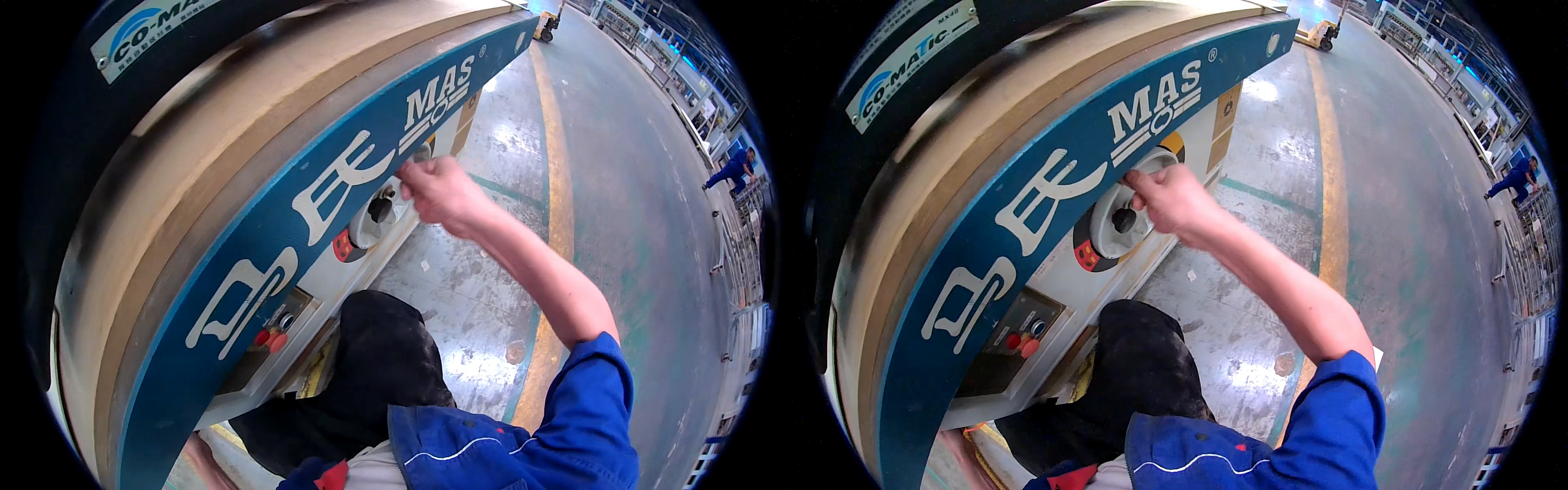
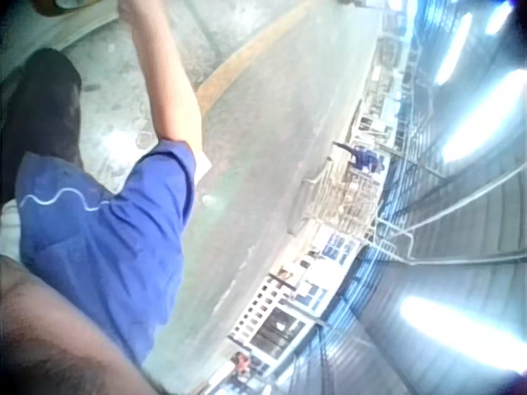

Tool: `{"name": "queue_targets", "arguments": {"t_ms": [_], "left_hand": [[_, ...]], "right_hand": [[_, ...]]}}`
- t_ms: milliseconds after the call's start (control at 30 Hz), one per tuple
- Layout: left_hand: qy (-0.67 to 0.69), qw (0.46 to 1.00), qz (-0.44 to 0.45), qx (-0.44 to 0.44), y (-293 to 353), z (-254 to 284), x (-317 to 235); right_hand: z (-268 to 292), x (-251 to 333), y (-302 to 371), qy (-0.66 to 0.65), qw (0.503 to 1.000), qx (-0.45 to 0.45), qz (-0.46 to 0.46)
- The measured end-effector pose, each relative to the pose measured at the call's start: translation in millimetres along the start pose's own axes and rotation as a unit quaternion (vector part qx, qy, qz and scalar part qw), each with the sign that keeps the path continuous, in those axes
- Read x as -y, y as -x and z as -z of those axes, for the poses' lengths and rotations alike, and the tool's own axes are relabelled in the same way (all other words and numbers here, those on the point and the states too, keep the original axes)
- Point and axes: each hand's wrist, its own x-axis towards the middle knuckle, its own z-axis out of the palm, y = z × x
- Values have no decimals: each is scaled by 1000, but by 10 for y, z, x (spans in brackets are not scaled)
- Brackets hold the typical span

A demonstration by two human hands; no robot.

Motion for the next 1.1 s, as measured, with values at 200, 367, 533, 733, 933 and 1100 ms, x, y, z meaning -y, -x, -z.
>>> {"name": "queue_targets", "arguments": {"t_ms": [200, 367, 533, 733, 933, 1100], "left_hand": [[7, 1000, -7, 15, 3, -24, -48], [15, 999, -18, 38, -3, -40, -142], [8, 999, -19, 34, 168, -66, -337], [4, 999, 4, 31, 223, -68, -302], [-11, 1000, 25, 9, 363, -154, -473], [-8, 1000, -2, 2, 479, -219, -599]], "right_hand": [[-179, 109, -127, -43, 998, 9, 53], [20, 25, -206, -51, 997, 54, 19], [185, -331, -63, -134, 986, -45, 91], [162, -1211, -163, 191, 887, -293, 301], [363, -1381, -374, 328, 797, -331, 384], [459, -1539, -532, 298, 845, -287, 339]]}}
